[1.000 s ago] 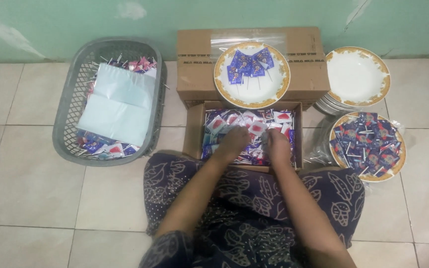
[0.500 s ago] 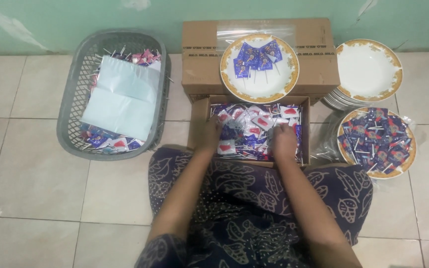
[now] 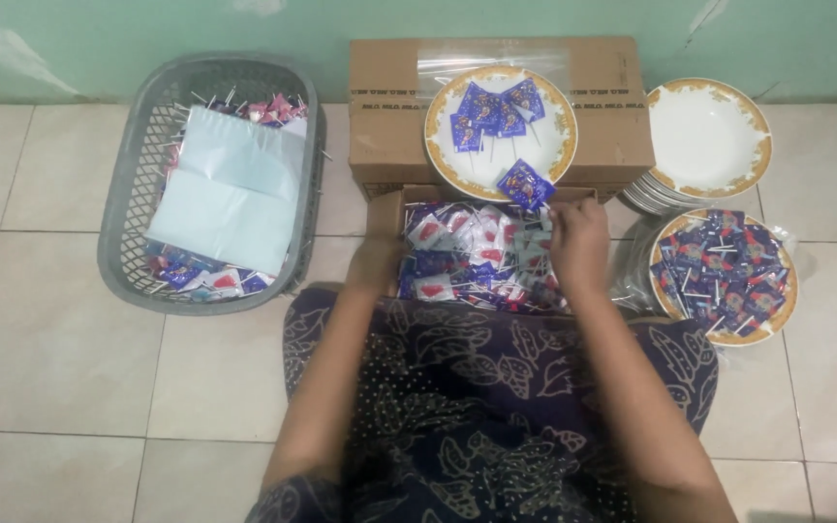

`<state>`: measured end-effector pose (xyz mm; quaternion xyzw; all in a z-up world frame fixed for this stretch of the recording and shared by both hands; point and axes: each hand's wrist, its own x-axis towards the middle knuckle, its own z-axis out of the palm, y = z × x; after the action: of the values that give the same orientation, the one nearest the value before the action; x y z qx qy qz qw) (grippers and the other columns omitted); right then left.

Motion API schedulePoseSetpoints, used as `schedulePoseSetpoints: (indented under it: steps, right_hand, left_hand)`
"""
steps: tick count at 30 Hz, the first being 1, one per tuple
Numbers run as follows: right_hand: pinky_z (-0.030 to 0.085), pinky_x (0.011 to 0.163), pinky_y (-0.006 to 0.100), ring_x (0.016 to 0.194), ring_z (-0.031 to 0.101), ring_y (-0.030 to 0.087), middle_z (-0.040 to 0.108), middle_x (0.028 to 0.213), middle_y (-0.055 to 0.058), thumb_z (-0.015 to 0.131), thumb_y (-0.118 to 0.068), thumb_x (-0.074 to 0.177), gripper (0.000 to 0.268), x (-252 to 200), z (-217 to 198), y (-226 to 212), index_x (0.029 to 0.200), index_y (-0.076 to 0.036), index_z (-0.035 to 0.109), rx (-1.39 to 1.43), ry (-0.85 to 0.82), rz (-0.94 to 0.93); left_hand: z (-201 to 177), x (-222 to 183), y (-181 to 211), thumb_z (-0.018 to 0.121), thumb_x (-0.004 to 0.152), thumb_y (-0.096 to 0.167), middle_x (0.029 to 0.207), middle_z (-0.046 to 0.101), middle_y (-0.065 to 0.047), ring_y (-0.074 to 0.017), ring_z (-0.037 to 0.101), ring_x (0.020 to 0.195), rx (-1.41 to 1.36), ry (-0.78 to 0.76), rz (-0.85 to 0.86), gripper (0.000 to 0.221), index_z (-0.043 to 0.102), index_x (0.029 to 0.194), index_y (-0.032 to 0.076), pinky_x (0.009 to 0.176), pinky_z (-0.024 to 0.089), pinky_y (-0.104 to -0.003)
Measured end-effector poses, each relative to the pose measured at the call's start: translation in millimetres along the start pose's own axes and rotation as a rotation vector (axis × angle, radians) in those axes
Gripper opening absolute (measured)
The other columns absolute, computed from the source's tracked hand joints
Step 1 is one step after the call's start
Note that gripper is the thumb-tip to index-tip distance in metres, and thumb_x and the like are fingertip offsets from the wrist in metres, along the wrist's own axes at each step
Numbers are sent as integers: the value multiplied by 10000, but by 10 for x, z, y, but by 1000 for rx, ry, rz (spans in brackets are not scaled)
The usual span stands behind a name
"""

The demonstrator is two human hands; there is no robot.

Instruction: Arranging small individual food packets onto decorative plates in a circular pattern.

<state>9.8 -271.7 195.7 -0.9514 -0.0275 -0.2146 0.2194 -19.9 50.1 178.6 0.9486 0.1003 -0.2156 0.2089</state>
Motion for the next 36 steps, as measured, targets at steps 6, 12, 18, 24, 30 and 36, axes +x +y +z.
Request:
schedulePoseSetpoints:
  steps: [6,12,18,24,30,36]
  right_hand:
    - [539,764,329,899,656,231,630,863,32,746,-215,957,107,491,95,340,983,-130,807,-216,-122,25]
    - [612,723,423,859,723,304,696,904,122,733,-162,925,122,793,214,275,1002,-125,819,-212,-316,39]
    - [618,695,444,819,749,321,707,864,135,742,-138,861,138,903,223,8,970,-126,826,-184,-386,71]
    - [612,773,467,888,744,362,720,928,198,676,-79,925,189,989,28,-207,1049,-32,811,-121,-435,135]
    - [604,778,454,908,743,355,722,946,196,655,-96,965,201,1037,69,-139,1085,-23,801,-56,-376,206]
    - [593,842,480,982,726,400,711,994,233,620,-68,978,232,1100,29,-154,1121,26,776,-56,-338,205]
  left_hand:
    - [-389,-38,32,698,969,268,1057,758,64,-144,671,1116,-528,319,117,138,784,1077,271,1037,496,-325]
    - [-536,-36,424,739,921,330,787,689,-45,-214,652,814,-624,629,318,175,794,944,165,760,564,-334]
    - [-1132,-651,1066,662,921,295,861,696,-99,-267,680,890,-524,496,314,191,766,946,137,827,561,-371]
    - [-1229,-848,1204,702,898,256,836,740,-101,-268,716,865,-675,468,261,133,776,946,156,808,567,-374]
    - [-1178,-824,1154,719,881,198,736,727,-54,-220,696,752,-746,507,313,52,755,871,163,736,564,-328]
    - [-1423,-1298,1490,720,863,238,750,715,-126,-253,708,794,-634,515,281,111,768,875,139,722,549,-349]
